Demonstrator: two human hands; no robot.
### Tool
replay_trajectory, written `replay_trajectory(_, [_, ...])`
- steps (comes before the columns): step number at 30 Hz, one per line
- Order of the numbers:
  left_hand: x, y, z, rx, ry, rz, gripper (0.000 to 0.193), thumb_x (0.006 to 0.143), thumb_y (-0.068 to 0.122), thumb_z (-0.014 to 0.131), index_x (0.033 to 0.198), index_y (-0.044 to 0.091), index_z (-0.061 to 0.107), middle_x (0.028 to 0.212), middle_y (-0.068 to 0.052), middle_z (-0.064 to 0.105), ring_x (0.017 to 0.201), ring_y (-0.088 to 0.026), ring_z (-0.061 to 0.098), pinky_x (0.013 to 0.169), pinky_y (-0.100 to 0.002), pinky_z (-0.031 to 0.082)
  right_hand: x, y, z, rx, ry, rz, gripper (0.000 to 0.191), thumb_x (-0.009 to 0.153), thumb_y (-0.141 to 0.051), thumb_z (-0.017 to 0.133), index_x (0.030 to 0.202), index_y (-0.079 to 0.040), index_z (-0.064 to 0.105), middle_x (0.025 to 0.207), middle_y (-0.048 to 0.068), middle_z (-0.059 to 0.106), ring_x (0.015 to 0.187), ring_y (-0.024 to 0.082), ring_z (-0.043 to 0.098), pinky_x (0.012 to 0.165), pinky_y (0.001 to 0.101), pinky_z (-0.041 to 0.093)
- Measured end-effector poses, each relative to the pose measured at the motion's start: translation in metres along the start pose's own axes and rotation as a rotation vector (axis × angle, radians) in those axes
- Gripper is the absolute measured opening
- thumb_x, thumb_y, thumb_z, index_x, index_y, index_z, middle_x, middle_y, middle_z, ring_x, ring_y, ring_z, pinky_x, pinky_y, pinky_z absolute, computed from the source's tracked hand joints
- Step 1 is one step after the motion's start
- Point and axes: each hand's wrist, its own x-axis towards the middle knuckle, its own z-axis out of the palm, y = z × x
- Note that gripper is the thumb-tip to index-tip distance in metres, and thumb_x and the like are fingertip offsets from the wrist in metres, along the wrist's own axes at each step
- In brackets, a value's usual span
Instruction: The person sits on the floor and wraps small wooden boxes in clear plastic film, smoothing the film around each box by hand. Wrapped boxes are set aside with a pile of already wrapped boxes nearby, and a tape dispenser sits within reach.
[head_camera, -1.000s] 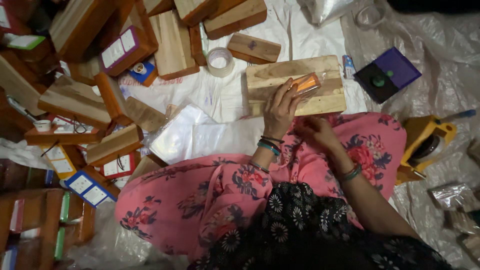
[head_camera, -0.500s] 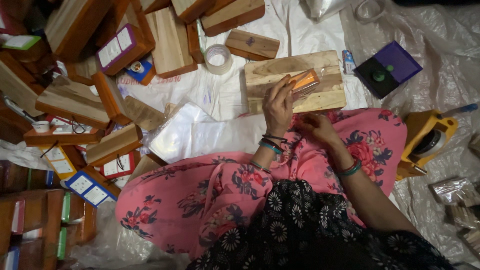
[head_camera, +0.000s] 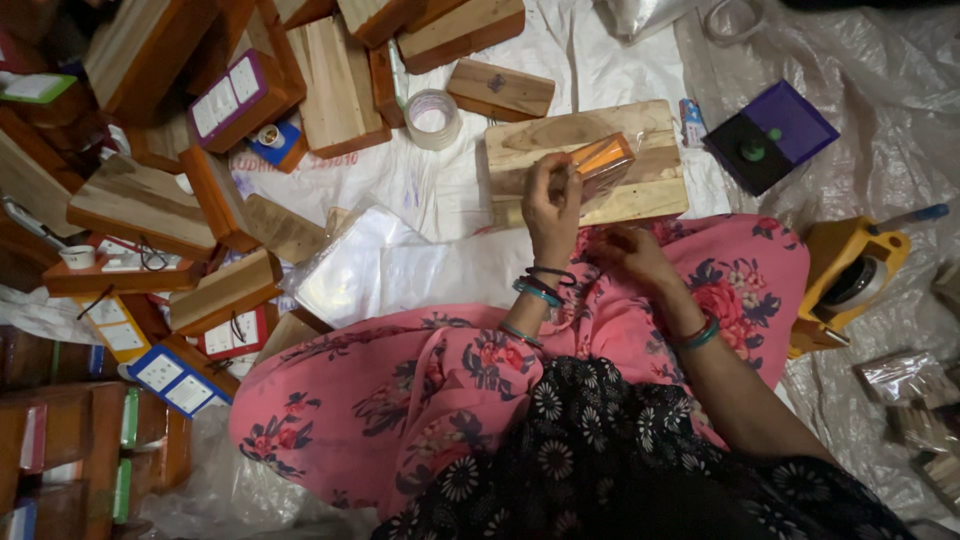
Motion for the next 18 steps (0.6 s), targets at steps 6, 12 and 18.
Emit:
replay_trajectory(6, [-0.004, -0.008, -0.008, 0.171, 0.017, 0.321, 0.015, 0.099, 0.014, 0.069, 0.113, 0.006, 0.071, 0.128, -0.012, 0.069, 0.111, -0.029, 0.072, 0.092, -0.035, 0.059, 0.001, -0.001, 0.0, 0.03, -0.006, 0.028, 0.025, 0.094, -0.016, 0.069, 0.11, 0.004, 0.072, 0.097, 0.008, 0.076, 0.084, 0.013, 0.069, 0.074, 0.0271, 0.056])
replay_trajectory(12, [-0.004, -0.001, -0.009, 0.322, 0.026, 0.364, 0.015, 0.098, 0.016, 0.072, 0.112, 0.011, 0.075, 0.132, -0.013, 0.068, 0.116, -0.031, 0.07, 0.095, -0.04, 0.059, 0.006, 0.008, -0.002, 0.091, -0.028, -0.007, 0.025, 0.094, -0.012, 0.069, 0.113, 0.004, 0.07, 0.103, 0.009, 0.076, 0.091, 0.014, 0.071, 0.08, 0.0274, 0.057])
replay_trajectory(18, [0.001, 0.001, -0.016, 0.629, -0.051, 0.584, 0.02, 0.093, 0.009, 0.072, 0.112, 0.012, 0.076, 0.135, -0.002, 0.068, 0.138, -0.031, 0.057, 0.106, -0.041, 0.053, 0.008, 0.013, -0.002, 0.143, -0.037, 0.012, 0.023, 0.096, -0.011, 0.068, 0.113, 0.004, 0.069, 0.101, 0.009, 0.074, 0.089, 0.017, 0.07, 0.078, 0.0294, 0.057])
